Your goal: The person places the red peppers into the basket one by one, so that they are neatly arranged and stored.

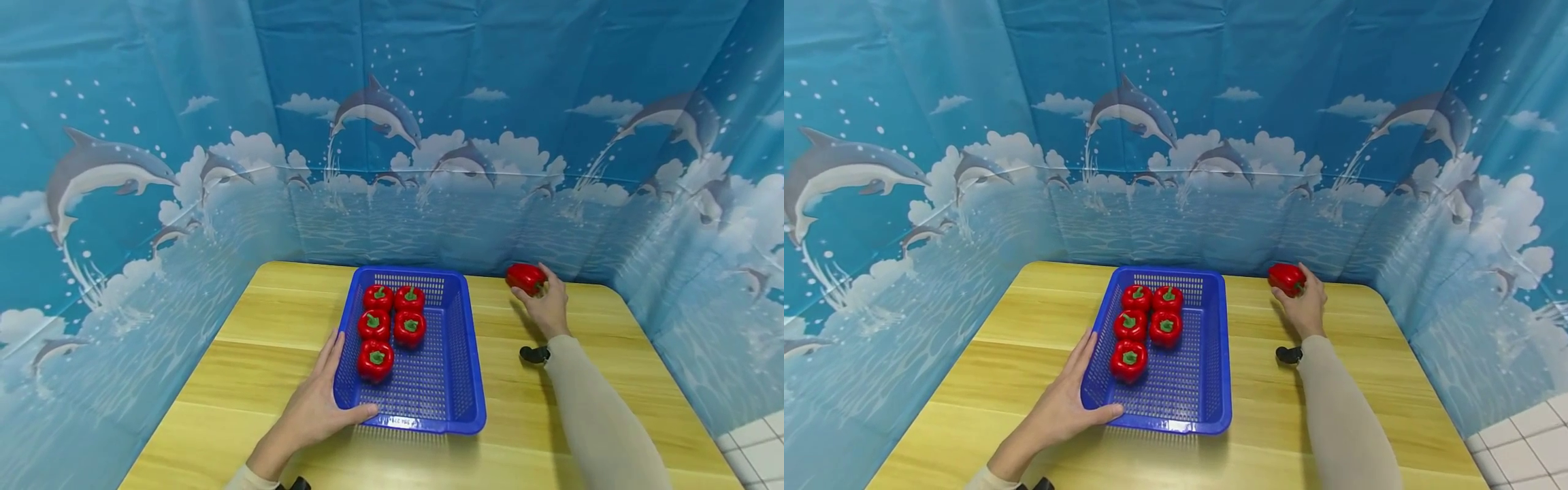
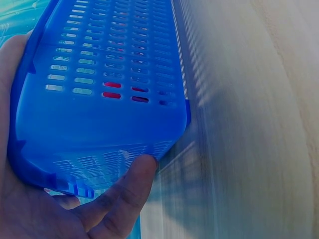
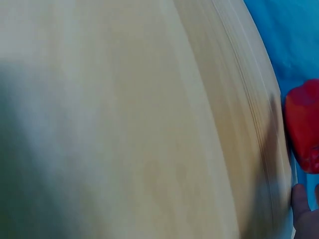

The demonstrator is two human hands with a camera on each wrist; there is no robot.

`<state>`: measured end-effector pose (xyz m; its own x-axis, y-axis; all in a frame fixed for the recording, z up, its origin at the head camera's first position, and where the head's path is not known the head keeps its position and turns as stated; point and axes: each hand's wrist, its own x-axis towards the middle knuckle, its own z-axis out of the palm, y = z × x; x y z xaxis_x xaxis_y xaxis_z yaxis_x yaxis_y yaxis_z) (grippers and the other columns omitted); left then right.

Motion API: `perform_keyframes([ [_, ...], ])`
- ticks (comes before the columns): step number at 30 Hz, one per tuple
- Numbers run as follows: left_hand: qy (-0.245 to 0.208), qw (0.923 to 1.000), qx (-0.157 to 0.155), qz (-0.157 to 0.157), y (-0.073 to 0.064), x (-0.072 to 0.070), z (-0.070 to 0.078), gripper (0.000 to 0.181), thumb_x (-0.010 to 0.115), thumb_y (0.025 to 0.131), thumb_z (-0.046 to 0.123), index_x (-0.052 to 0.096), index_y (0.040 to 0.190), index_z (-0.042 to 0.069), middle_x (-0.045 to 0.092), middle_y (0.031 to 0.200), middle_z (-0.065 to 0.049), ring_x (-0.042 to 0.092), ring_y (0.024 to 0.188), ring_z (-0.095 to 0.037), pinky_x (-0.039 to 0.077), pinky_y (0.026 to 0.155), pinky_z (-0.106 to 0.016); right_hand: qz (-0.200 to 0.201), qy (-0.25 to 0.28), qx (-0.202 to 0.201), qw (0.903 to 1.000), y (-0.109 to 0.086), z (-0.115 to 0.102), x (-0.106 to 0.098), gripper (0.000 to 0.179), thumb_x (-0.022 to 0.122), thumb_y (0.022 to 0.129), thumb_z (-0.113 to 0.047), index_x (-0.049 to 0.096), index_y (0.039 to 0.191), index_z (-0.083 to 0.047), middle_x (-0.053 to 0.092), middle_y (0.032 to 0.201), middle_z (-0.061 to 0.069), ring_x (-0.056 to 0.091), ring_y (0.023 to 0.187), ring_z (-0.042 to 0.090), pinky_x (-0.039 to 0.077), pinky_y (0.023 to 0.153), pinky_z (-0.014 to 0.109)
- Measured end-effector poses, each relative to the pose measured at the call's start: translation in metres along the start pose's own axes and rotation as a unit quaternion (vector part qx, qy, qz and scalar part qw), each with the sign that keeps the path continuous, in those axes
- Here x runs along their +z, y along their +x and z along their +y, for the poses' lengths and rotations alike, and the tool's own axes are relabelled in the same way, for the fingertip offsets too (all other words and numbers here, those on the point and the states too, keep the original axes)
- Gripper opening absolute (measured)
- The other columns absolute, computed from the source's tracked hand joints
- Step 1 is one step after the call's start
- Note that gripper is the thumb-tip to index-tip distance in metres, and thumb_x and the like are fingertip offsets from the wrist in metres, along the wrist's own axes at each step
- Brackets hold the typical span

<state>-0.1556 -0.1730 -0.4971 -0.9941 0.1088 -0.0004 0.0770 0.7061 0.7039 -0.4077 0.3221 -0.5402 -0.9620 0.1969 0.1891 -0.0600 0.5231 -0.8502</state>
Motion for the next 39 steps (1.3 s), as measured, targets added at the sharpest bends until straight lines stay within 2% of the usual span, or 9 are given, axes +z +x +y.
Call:
perform_keyframes([
  [7, -0.001, 1.0, 0.004, -0.003, -0.002, 0.003, 0.002, 0.144, 0.093, 0.084, 0.075, 0.003, 0.189, 0.037, 0.003, 0.2, 0.007, 0.042, 0.173, -0.052, 0.052, 0.124, -0.081, 0.009, -0.016, -0.003, 0.9998, -0.004, -0.005, 0.0, 0.083, 0.084, 0.11, -0.019, 0.04, 0.179, -0.008, 0.037, 0.178, 0.035, 0.037, 0.162, 0.057, 0.043, 0.131, 0.078],
  [11, -0.003, 1.0, 0.002, -0.003, -0.002, 0.002, 0.003, 0.144, 0.093, 0.084, 0.075, 0.003, 0.189, 0.036, 0.002, 0.2, 0.007, 0.042, 0.173, -0.052, 0.052, 0.124, -0.08, 0.019, -0.013, -0.014, 0.9996, -0.006, -0.004, 0.001, 0.08, 0.085, 0.108, -0.013, 0.041, 0.174, -0.003, 0.043, 0.175, 0.033, 0.046, 0.158, 0.055, 0.048, 0.131, 0.072],
  [16, -0.005, 1.0, 0.004, -0.001, -0.002, 0.002, 0.004, 0.144, 0.094, 0.084, 0.073, 0.003, 0.189, 0.035, 0.003, 0.2, 0.007, 0.043, 0.173, -0.052, 0.052, 0.124, -0.08, 0.026, -0.007, -0.015, 0.9995, -0.01, 0.0, 0.0, 0.079, 0.084, 0.109, -0.014, 0.038, 0.172, -0.002, 0.047, 0.172, 0.031, 0.054, 0.15, 0.053, 0.052, 0.127, 0.069],
  [23, -0.012, 0.9999, 0.005, -0.002, -0.003, 0.0, 0.004, 0.144, 0.095, 0.085, 0.072, 0.002, 0.189, 0.036, 0.001, 0.199, 0.01, 0.045, 0.171, -0.052, 0.053, 0.124, -0.078, 0.012, 0.013, -0.01, 0.9998, -0.018, -0.001, -0.002, 0.079, 0.084, 0.11, -0.019, 0.037, 0.171, -0.001, 0.051, 0.167, 0.034, 0.061, 0.139, 0.052, 0.056, 0.123, 0.067],
  [33, -0.015, 0.9999, 0.002, 0.0, -0.003, -0.001, 0.001, 0.144, 0.095, 0.086, 0.072, 0.003, 0.19, 0.033, 0.0, 0.199, 0.01, 0.046, 0.17, -0.052, 0.053, 0.124, -0.078, 0.0, 0.032, -0.005, 0.9995, -0.031, -0.012, -0.002, 0.08, 0.083, 0.111, -0.025, 0.036, 0.172, -0.001, 0.05, 0.168, 0.035, 0.062, 0.147, 0.056, 0.054, 0.127, 0.069],
  [39, -0.014, 0.9999, 0.003, 0.0, -0.002, 0.0, 0.002, 0.144, 0.094, 0.086, 0.073, 0.003, 0.19, 0.032, 0.002, 0.2, 0.007, 0.044, 0.171, -0.053, 0.052, 0.125, -0.079, -0.024, 0.031, -0.002, 0.9992, -0.038, -0.017, -0.004, 0.084, 0.082, 0.111, -0.038, 0.036, 0.173, -0.005, 0.05, 0.171, 0.033, 0.062, 0.151, 0.056, 0.054, 0.128, 0.069],
])
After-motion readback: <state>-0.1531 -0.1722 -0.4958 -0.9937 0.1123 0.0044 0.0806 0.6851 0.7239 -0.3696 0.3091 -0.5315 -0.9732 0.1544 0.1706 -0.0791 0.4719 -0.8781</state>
